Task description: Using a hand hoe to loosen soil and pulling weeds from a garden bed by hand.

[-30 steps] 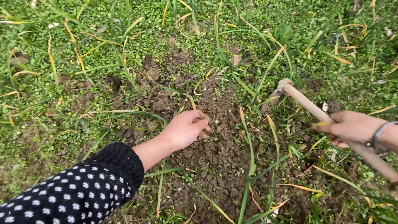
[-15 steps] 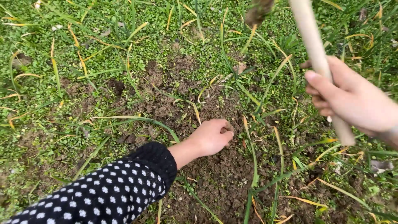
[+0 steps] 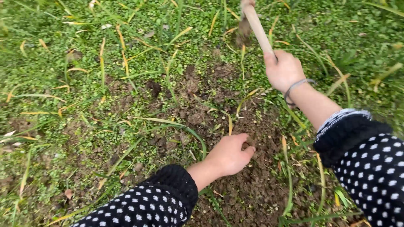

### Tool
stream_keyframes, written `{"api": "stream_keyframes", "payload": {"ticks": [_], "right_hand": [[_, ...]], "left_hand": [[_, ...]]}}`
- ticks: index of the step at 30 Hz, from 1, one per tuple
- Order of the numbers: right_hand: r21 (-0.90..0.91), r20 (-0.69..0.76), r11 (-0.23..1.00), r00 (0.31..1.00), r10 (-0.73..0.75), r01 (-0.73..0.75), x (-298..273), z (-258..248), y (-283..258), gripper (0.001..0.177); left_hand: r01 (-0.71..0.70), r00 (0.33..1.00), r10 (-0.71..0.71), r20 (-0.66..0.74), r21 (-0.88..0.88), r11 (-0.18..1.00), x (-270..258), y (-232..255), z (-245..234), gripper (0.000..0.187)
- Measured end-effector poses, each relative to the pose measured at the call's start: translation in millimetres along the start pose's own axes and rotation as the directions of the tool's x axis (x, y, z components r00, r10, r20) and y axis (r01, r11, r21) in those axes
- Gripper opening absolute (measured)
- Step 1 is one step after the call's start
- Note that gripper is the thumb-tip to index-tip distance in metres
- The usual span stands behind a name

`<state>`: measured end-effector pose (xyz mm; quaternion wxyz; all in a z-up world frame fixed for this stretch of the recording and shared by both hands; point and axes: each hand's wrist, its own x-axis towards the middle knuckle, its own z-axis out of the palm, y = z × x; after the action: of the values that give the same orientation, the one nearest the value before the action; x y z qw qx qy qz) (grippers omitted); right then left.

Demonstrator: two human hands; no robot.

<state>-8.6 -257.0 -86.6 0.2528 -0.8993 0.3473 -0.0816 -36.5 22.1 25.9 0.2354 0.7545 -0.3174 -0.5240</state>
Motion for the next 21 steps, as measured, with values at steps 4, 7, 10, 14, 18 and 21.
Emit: {"api": "stream_keyframes", "payload": {"ticks": [4,7,10,14,18,21], "right_hand": [[-0.039,0.086,0.994,0.991,0.106,-0.103,-34.2,8.4,1.1,0.060],[-0.121,0.163,0.987,0.978,0.127,-0.108,-51.1,-1.9,9.3,0.061],[-0.185,0.188,0.979,0.975,0.118,-0.083,-71.9,-21.6,13.9,0.062],[-0.242,0.257,0.967,0.955,0.147,-0.084,-117.4,-48.3,0.3,0.052],[-0.215,0.349,0.970,0.918,0.188,-0.116,-148.1,-71.6,-0.2,0.044],[-0.253,0.359,0.957,0.905,0.228,-0.141,-142.7,-109.3,4.1,0.051]], "left_hand": [[0.010,1.000,-0.010,-0.011,-0.024,1.000,5.5,-17.6,2.6,0.059],[0.010,0.999,-0.010,-0.050,-0.006,1.000,7.5,-22.0,-0.2,0.052],[-0.015,0.999,0.015,-0.039,-0.007,1.000,17.3,-21.7,-1.9,0.057],[-0.044,0.998,0.039,0.052,0.089,0.995,29.0,-23.6,6.7,0.055],[-0.057,0.993,0.038,0.113,0.167,0.984,30.8,-20.5,12.6,0.058],[-0.064,0.993,0.044,0.105,0.192,0.979,58.0,-38.5,19.6,0.055]]}}
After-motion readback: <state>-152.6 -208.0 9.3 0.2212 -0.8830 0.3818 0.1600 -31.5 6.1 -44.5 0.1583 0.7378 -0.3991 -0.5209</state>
